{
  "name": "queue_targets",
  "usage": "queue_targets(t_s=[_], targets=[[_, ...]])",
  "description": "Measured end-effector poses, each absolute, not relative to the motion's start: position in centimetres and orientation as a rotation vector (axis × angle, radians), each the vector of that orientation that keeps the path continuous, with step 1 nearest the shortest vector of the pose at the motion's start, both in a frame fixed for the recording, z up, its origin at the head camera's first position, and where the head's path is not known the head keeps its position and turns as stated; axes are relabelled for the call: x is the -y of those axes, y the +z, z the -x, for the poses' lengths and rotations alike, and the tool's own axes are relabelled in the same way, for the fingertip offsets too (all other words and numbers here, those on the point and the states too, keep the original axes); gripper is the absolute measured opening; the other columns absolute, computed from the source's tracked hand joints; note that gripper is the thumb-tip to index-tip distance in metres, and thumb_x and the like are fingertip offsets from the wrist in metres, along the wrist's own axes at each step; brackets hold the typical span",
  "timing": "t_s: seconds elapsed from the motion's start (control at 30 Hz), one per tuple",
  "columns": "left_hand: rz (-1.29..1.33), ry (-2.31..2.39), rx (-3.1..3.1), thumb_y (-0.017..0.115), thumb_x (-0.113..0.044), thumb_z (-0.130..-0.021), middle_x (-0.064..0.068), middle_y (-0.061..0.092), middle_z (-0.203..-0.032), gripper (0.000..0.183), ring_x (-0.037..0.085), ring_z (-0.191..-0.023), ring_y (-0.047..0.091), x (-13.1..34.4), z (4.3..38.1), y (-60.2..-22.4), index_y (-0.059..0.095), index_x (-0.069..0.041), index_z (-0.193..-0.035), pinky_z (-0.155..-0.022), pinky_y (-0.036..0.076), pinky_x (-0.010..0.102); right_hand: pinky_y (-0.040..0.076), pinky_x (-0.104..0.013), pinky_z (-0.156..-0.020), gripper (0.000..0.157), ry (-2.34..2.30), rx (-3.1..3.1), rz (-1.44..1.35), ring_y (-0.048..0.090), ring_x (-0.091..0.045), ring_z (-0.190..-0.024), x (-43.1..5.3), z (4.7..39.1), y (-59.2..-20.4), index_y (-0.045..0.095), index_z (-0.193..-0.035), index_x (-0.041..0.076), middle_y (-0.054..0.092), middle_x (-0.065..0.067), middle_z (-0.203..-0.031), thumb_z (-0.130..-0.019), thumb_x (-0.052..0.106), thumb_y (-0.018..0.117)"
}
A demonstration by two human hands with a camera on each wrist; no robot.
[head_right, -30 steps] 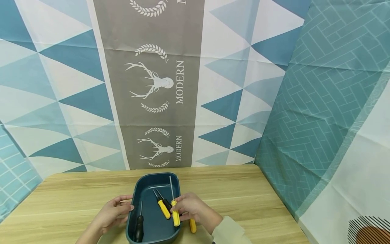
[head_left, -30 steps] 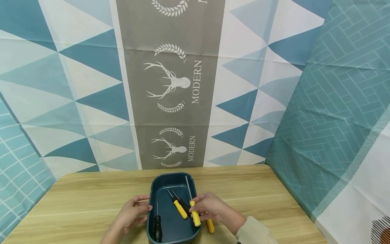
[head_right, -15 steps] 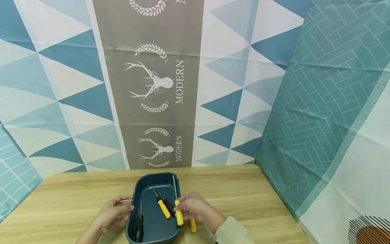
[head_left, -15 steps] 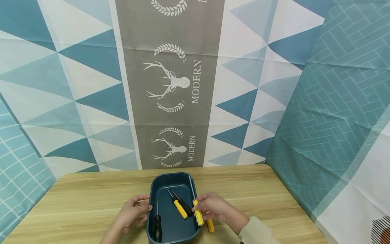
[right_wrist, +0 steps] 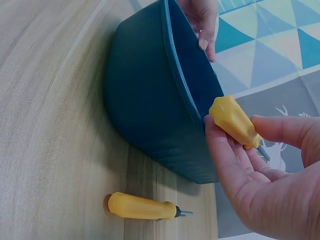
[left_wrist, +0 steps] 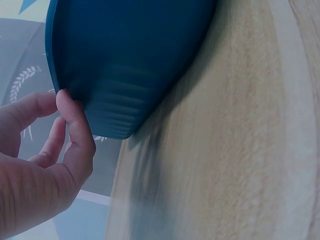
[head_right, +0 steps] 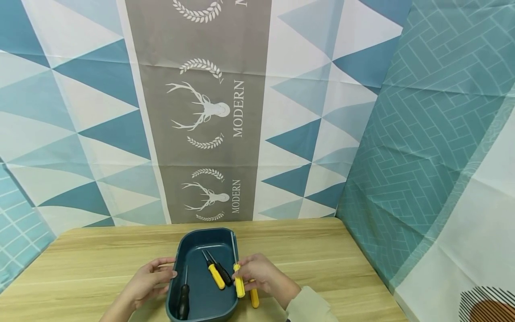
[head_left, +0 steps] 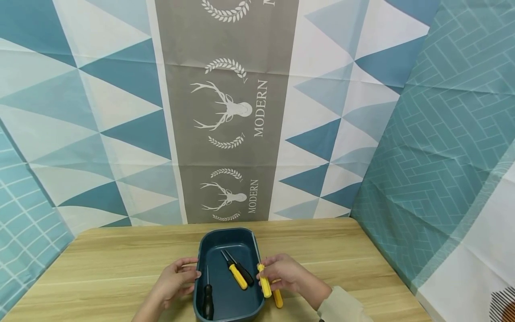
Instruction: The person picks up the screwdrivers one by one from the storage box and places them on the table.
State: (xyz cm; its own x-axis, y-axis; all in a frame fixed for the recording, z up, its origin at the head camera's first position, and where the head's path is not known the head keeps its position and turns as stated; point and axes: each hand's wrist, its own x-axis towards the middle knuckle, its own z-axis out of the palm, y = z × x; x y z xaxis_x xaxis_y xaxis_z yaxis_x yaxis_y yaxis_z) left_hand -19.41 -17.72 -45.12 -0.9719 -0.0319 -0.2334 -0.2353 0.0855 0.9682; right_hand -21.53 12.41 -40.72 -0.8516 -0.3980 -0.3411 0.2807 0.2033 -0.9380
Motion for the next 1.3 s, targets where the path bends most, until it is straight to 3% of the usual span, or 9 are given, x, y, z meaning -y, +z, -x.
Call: queue_targets(t_s=[0.57,1.3], targets=[[0.255,2.013,-2.189,0.065,-0.010,-0.084,0.016,0.056,-0.109,0.052,0.019,-0.081,0.061,17.8,19.5,-45.2,0.044,0.003,-0.130,-0.067,0.054,0.033,0.056,-0.034,-0.070,0.049,-1.681,-1.989,0.130,0.068,-0.015,-0.076,-13.2,21.7,-40.8,0.046,-0.125,-0.010,0.070,-0.012,-0.095,-0.082,0.006,0.062],[0.221,2.021,-2.172,0.063,-0.009,-0.086,0.016,0.057,-0.109,0.051,0.019,-0.082,0.062,17.9,19.6,-45.4,0.042,0.004,-0.131,-0.067,0.052,0.034,0.055,-0.037,-0.072,0.044,-1.709,-2.002,0.123,0.067,-0.016,-0.076,-14.2,21.8,-41.4,0.046,-0.120,-0.010,0.070,-0.010,-0.093,-0.082,0.005,0.061]])
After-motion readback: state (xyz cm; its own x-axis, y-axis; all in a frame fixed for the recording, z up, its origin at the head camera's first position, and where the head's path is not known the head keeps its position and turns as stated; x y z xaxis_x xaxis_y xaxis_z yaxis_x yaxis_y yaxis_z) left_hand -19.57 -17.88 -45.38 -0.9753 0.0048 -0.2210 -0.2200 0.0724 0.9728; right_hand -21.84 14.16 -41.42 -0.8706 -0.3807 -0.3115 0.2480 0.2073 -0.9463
